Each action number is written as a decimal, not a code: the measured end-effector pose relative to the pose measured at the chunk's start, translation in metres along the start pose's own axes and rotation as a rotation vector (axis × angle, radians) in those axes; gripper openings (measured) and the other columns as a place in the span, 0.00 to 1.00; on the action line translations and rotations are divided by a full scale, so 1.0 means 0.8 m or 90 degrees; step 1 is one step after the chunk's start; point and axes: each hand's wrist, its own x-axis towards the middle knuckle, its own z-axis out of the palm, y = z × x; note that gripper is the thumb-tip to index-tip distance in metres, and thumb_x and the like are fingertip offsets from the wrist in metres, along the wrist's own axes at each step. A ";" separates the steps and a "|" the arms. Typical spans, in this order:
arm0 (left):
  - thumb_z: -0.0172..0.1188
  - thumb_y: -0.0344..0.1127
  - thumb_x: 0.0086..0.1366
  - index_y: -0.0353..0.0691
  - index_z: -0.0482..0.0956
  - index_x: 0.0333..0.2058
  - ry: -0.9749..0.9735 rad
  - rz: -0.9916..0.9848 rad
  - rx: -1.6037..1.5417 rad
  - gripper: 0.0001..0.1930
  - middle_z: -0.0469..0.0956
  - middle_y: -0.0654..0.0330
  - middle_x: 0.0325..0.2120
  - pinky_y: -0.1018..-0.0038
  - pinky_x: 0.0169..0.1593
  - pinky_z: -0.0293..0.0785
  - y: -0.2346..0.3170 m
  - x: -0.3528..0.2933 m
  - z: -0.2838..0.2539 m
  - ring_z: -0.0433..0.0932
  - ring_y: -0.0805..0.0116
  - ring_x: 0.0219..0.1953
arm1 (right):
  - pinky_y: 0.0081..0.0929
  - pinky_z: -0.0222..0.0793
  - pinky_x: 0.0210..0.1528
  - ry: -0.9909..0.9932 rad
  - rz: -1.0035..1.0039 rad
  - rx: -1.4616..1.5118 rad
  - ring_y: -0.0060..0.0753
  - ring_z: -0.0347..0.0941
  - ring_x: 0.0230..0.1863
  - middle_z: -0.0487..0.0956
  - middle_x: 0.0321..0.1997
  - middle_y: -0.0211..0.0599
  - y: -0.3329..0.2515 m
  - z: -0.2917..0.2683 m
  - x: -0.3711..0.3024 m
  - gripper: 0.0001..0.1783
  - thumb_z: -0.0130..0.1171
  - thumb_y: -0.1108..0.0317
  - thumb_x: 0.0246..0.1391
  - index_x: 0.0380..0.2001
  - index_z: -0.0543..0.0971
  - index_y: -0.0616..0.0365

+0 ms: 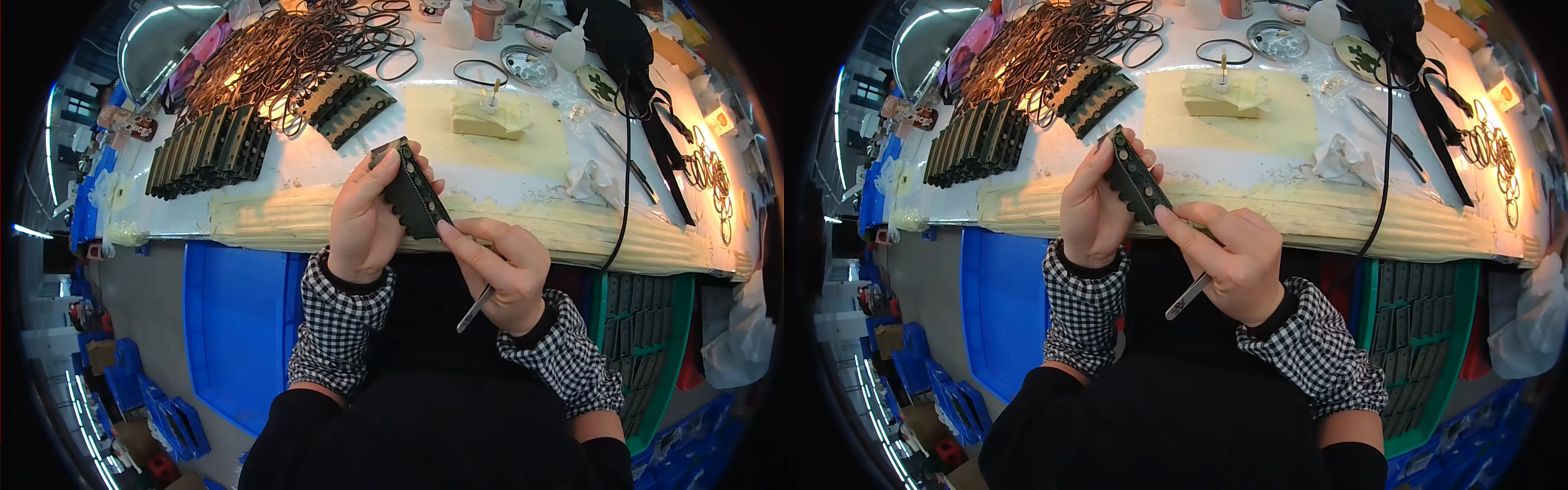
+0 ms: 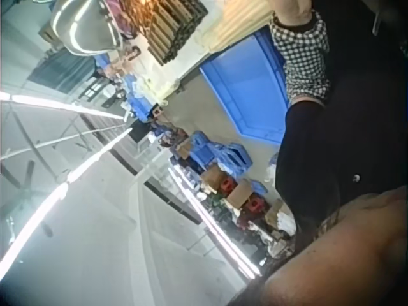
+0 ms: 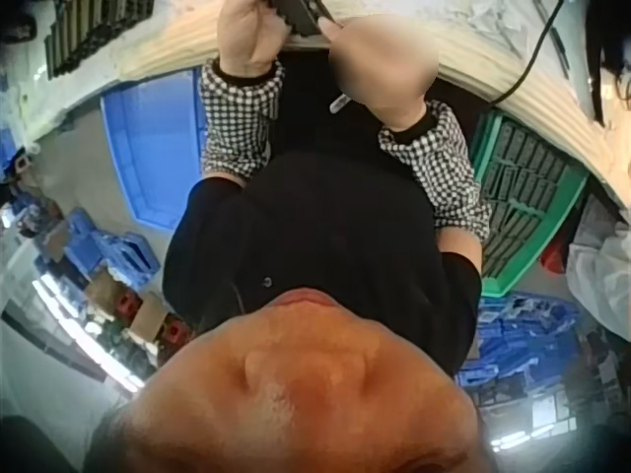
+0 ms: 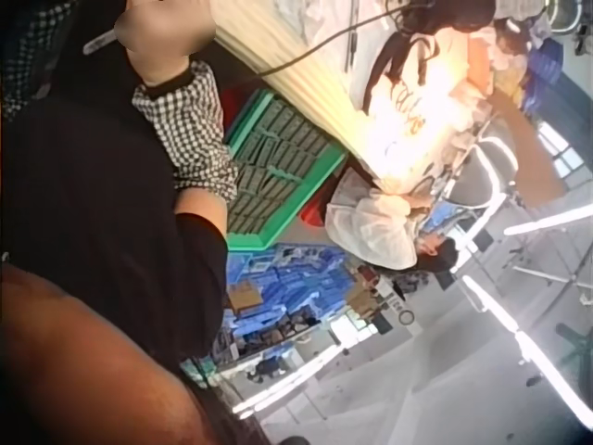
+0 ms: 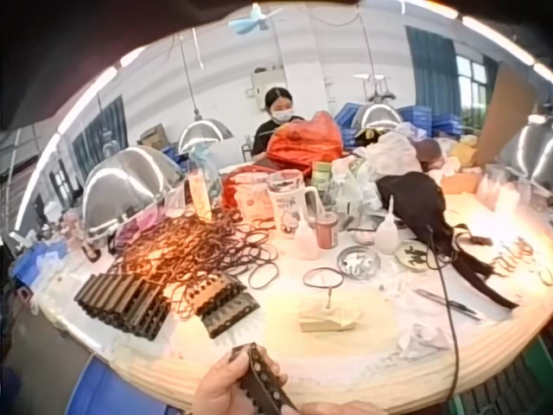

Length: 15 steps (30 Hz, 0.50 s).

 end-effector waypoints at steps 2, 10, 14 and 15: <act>0.43 0.38 0.72 0.34 0.68 0.48 -0.051 -0.016 -0.050 0.14 0.72 0.57 0.39 0.65 0.52 0.70 0.000 0.003 -0.011 0.70 0.65 0.44 | 0.22 0.62 0.22 0.014 -0.016 0.018 0.26 0.71 0.21 0.81 0.33 0.29 0.000 0.000 0.004 0.20 0.65 0.76 0.34 0.37 0.83 0.53; 0.42 0.38 0.70 0.36 0.69 0.46 -0.084 -0.031 -0.082 0.13 0.68 0.59 0.37 0.66 0.51 0.66 -0.001 0.006 -0.017 0.67 0.66 0.42 | 0.22 0.62 0.21 0.010 -0.023 0.042 0.27 0.70 0.20 0.80 0.33 0.30 0.007 0.001 0.007 0.21 0.66 0.77 0.35 0.39 0.83 0.54; 0.45 0.40 0.66 0.37 0.70 0.41 -0.058 -0.042 -0.059 0.13 0.69 0.60 0.34 0.66 0.50 0.64 0.007 0.006 -0.007 0.67 0.67 0.40 | 0.21 0.62 0.22 -0.042 0.011 0.037 0.26 0.68 0.19 0.79 0.33 0.29 -0.004 -0.004 0.007 0.20 0.67 0.77 0.36 0.39 0.82 0.54; 0.46 0.40 0.65 0.36 0.71 0.39 -0.047 -0.042 -0.083 0.13 0.70 0.58 0.33 0.66 0.49 0.66 0.008 0.006 -0.005 0.69 0.65 0.39 | 0.21 0.62 0.21 -0.029 0.015 0.052 0.26 0.67 0.19 0.78 0.32 0.29 -0.006 -0.002 0.008 0.20 0.68 0.76 0.36 0.38 0.82 0.54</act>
